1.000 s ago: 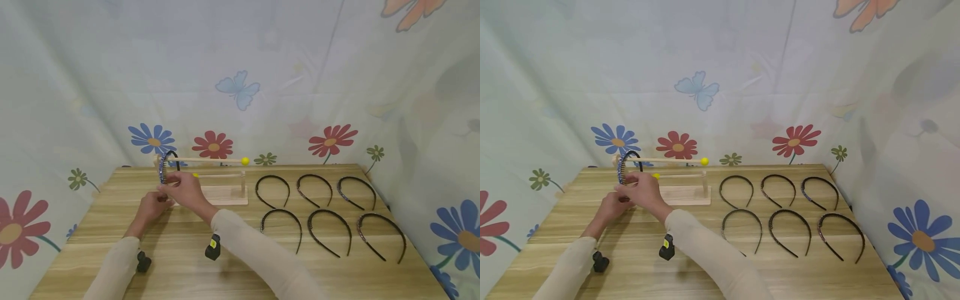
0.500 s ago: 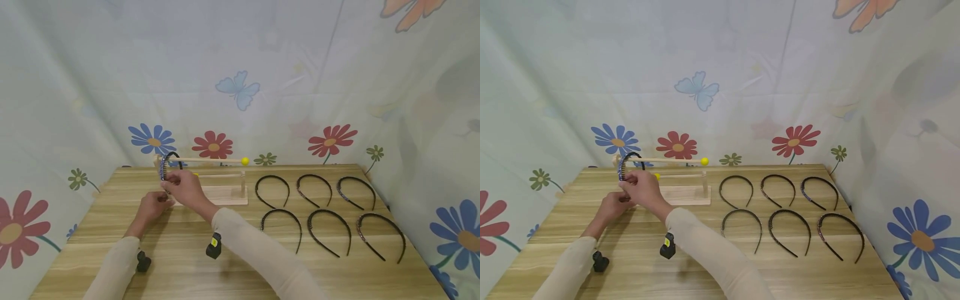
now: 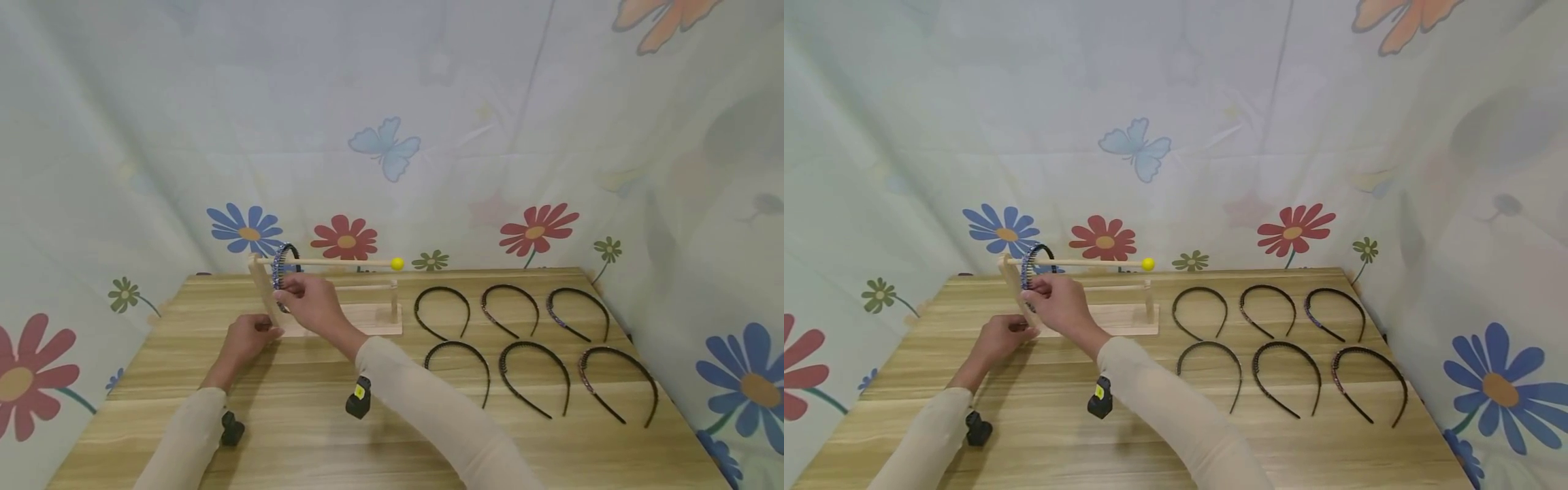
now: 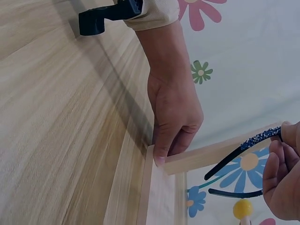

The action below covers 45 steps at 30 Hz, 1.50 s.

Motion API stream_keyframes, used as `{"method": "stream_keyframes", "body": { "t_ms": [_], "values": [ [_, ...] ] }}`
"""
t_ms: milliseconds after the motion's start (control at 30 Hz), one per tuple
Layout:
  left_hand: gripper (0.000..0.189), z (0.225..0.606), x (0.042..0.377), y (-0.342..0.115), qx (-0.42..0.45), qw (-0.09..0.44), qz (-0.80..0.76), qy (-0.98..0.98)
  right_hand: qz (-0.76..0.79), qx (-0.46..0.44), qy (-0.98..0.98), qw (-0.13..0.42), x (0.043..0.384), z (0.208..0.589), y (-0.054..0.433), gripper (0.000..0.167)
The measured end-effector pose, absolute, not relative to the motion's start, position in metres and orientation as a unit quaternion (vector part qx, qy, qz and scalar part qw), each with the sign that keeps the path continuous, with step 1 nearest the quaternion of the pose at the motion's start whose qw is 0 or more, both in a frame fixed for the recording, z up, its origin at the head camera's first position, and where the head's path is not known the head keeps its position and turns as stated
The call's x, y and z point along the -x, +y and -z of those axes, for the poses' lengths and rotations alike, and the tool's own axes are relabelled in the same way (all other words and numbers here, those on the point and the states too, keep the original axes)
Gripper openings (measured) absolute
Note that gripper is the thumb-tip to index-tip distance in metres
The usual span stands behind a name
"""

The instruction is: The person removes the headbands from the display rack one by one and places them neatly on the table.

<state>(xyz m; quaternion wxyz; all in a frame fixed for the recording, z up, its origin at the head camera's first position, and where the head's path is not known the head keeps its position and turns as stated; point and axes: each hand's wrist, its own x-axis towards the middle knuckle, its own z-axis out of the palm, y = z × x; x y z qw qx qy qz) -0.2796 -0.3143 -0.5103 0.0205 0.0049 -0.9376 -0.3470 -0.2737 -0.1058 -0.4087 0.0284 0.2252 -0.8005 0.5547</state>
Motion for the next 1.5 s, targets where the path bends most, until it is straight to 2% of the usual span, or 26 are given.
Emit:
{"method": "stream_keyframes", "body": {
  "t_ms": [233,500,867,1267,1500],
  "values": [
    [0.034,0.509,0.28,-0.315,0.004,0.033,0.345,-0.938,-0.543,-0.226,-0.808,0.04,0.273,0.403,-0.094,0.022],
    [0.039,0.507,0.278,-0.315,-0.007,0.017,0.339,-0.94,-0.551,-0.239,-0.799,0.043,0.272,0.401,-0.077,0.022],
    [0.038,0.511,0.278,-0.317,-0.003,0.02,0.337,-0.941,-0.527,-0.239,-0.813,0.069,0.274,0.399,-0.05,0.023],
    [0.039,0.509,0.277,-0.315,-0.008,0.009,0.343,-0.939,-0.542,-0.214,-0.809,0.073,0.274,0.394,-0.022,0.025],
    [0.038,0.509,0.277,-0.312,-0.006,0.01,0.342,-0.94,-0.547,-0.231,-0.8,0.079,0.273,0.393,-0.007,0.027]
  ]
}}
